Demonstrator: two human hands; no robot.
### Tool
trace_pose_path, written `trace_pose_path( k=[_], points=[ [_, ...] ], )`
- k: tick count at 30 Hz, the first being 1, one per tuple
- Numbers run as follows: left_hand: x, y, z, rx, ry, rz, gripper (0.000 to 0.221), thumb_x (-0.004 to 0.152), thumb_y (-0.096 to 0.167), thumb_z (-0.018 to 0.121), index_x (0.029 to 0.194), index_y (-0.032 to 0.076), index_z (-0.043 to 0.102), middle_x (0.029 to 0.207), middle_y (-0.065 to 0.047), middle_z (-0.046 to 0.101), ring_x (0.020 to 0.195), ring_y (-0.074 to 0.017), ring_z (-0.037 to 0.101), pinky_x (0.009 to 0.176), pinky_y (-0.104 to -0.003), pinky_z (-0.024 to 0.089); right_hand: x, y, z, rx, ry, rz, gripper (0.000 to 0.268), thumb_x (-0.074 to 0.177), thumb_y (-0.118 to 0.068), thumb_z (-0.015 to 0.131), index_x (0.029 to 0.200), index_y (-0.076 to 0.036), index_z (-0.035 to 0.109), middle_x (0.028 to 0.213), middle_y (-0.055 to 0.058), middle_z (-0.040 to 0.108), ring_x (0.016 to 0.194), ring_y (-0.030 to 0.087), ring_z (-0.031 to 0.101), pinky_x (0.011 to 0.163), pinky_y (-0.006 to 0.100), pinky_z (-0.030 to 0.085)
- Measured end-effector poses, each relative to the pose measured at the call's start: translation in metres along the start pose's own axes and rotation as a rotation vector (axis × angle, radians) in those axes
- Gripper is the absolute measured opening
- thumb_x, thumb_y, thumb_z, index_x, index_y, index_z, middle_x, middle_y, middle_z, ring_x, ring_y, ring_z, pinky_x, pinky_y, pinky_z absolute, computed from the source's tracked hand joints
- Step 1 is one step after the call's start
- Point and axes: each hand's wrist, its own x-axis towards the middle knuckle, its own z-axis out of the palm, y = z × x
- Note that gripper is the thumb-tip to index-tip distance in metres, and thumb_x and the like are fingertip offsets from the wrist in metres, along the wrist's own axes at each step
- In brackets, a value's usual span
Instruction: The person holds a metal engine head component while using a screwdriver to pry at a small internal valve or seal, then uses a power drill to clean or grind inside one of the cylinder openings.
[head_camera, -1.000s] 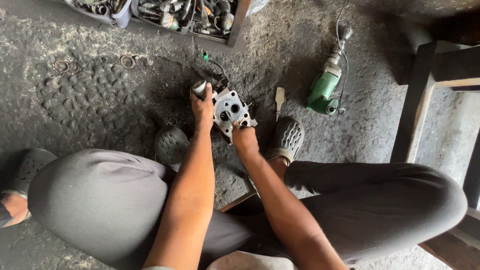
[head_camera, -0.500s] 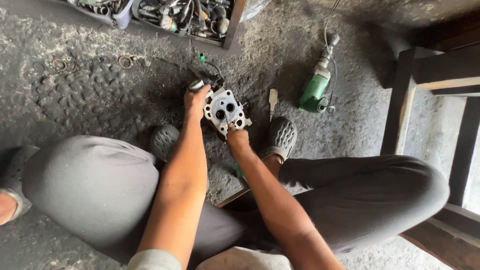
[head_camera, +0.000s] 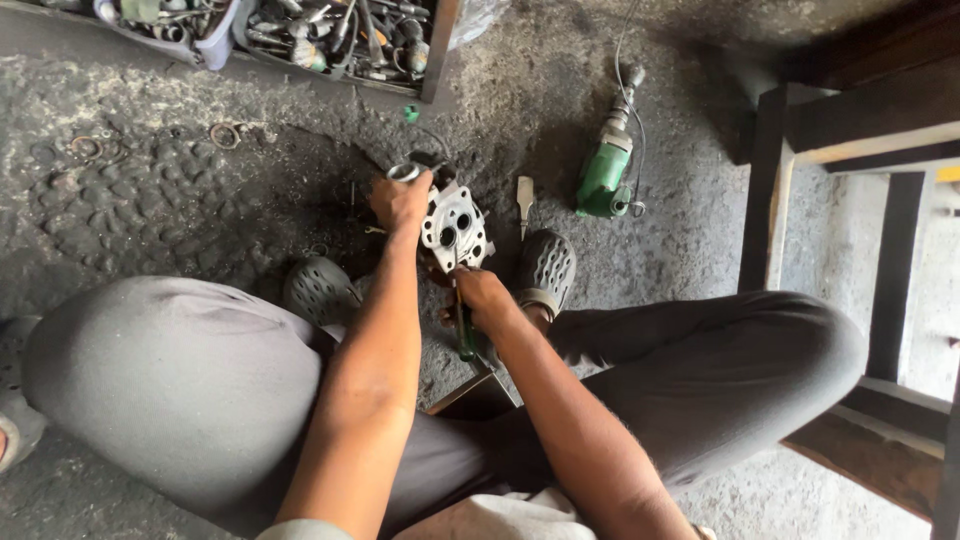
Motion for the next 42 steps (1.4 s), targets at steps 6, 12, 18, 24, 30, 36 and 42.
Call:
trace_pose_path(
  k=[6, 12, 18, 24, 30, 36, 42],
  points=[
    [-0.016, 0.018, -0.005, -0.066, 0.064, -0.297, 0.061, 0.072, 0.044, 0.080, 0.099, -0.010, 0.071, 0.098, -0.025, 0.074, 0.090, -0.0382, 0.075, 0.079, -0.046, 0.062, 0.023, 0.009, -0.008, -0.064, 0.050, 0.014, 0.036, 0.103, -0.034, 0.056, 0.095, -0.001, 0.070, 0.063, 0.008, 0.050, 0.050, 0.022, 0.047, 0.043, 0.041, 0.042],
    [-0.003, 0.016, -0.013, -0.240, 0.010, -0.538, 0.055, 0.073, 0.037, 0.076, 0.102, -0.008, 0.066, 0.095, -0.023, 0.077, 0.082, -0.0341, 0.082, 0.074, -0.040, 0.069, 0.019, -0.006, -0.013, -0.144, 0.098, 0.024, 0.028, 0.101, -0.023, 0.056, 0.096, 0.002, 0.068, 0.064, 0.011, 0.056, 0.049, 0.025, 0.051, 0.042, 0.042, 0.041],
    [0.002, 0.012, -0.024, -0.183, 0.070, -0.588, 0.053, 0.073, 0.038, 0.081, 0.098, -0.008, 0.073, 0.105, -0.026, 0.074, 0.094, -0.0379, 0.075, 0.082, -0.045, 0.062, 0.007, -0.025, -0.008, -0.287, -0.046, -0.108, 0.029, 0.097, -0.018, 0.058, 0.108, -0.002, 0.078, 0.073, 0.007, 0.068, 0.052, 0.020, 0.056, 0.044, 0.037, 0.047],
    [0.000, 0.011, -0.026, -0.190, 0.030, -0.574, 0.053, 0.075, 0.039, 0.078, 0.101, -0.006, 0.071, 0.105, -0.024, 0.075, 0.095, -0.0368, 0.077, 0.083, -0.045, 0.064, 0.030, -0.006, -0.004, -0.487, 0.102, -0.343, 0.035, 0.096, -0.017, 0.061, 0.127, -0.004, 0.069, 0.077, 0.007, 0.073, 0.059, 0.014, 0.061, 0.051, 0.030, 0.049],
    [-0.002, 0.015, -0.027, -0.173, 0.064, -0.598, 0.058, 0.075, 0.039, 0.080, 0.111, -0.004, 0.066, 0.110, -0.024, 0.073, 0.099, -0.0374, 0.074, 0.087, -0.046, 0.061, 0.022, -0.006, 0.000, -0.483, 0.070, -0.358, 0.036, 0.096, -0.016, 0.060, 0.129, -0.006, 0.072, 0.080, 0.007, 0.075, 0.059, 0.011, 0.058, 0.052, 0.030, 0.047],
    [-0.002, 0.012, -0.024, -0.194, 0.108, -0.555, 0.056, 0.074, 0.036, 0.079, 0.114, -0.001, 0.068, 0.112, -0.021, 0.075, 0.101, -0.0363, 0.074, 0.089, -0.046, 0.060, 0.001, -0.012, 0.011, -0.555, 0.145, -0.346, 0.033, 0.097, -0.018, 0.059, 0.125, -0.007, 0.074, 0.073, 0.011, 0.071, 0.051, 0.016, 0.060, 0.045, 0.034, 0.049],
    [-0.004, 0.016, -0.028, -0.177, 0.088, -0.593, 0.060, 0.074, 0.038, 0.080, 0.117, -0.001, 0.065, 0.114, -0.022, 0.073, 0.104, -0.0369, 0.073, 0.092, -0.046, 0.059, 0.019, -0.003, 0.005, -0.677, 0.206, -0.350, 0.036, 0.096, -0.019, 0.059, 0.128, -0.008, 0.070, 0.076, 0.016, 0.074, 0.058, 0.021, 0.070, 0.053, 0.036, 0.055]
  ],
)
